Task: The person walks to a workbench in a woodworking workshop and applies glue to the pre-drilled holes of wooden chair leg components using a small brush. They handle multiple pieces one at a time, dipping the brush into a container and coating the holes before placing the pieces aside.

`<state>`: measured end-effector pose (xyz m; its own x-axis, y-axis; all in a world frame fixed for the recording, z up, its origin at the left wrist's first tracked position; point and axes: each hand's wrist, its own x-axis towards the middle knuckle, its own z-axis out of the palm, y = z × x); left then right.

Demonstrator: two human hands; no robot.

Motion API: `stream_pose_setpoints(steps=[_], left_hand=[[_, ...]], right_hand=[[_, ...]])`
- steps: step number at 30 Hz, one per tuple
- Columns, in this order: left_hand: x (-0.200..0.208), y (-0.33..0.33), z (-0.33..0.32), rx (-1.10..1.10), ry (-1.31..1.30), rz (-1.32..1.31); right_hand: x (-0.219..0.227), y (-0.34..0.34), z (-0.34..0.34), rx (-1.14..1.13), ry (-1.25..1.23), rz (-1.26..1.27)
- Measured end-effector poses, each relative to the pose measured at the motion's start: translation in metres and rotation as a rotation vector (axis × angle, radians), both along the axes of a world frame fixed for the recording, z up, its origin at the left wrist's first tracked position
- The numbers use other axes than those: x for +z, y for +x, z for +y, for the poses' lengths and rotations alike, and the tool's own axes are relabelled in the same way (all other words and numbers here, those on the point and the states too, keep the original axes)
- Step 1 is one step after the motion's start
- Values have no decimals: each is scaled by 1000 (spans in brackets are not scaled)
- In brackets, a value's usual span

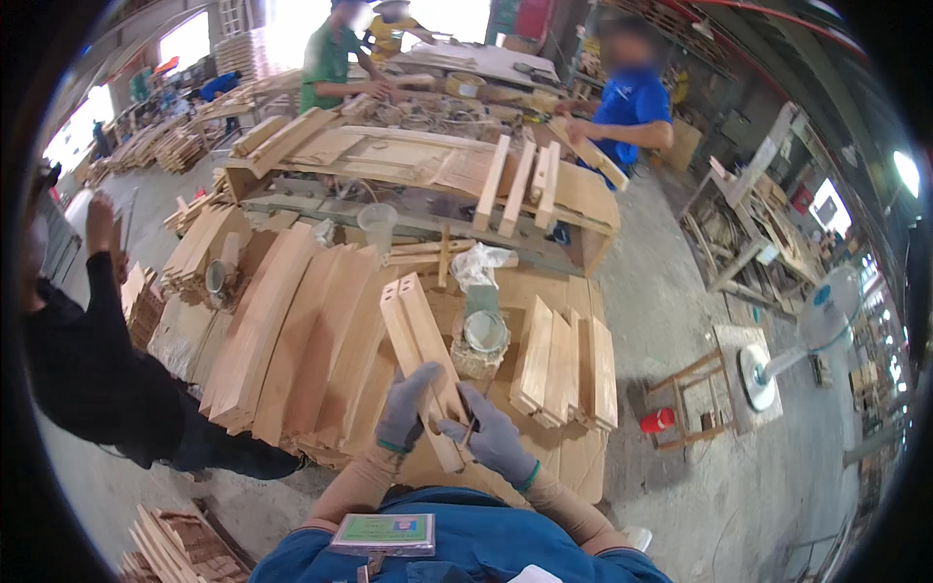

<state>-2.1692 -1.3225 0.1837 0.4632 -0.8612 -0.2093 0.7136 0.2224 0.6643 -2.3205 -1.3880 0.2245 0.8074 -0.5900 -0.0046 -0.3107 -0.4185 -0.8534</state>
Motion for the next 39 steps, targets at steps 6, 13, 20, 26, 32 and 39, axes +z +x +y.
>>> stream_pose_setpoints(steps=[6,13,20,26,32,39], left_hand=[[25,18,20,-89,210,-111],[4,55,53,-99,298,-348],[1,59,59,-251,355,-416],[3,59,65,-225,424,-430],[-3,58,58,-259,401,-373],[-1,58,58,-261,419,-371]], right_hand=[[-44,1,-25,-230,1115,-576],[-6,-16,-123,-501,416,-519],[-94,26,-168,-451,80,-417],[-99,33,-170,-561,212,-364],[-126,28,-170,-524,226,-445],[-138,22,-166,-729,1046,-942]])
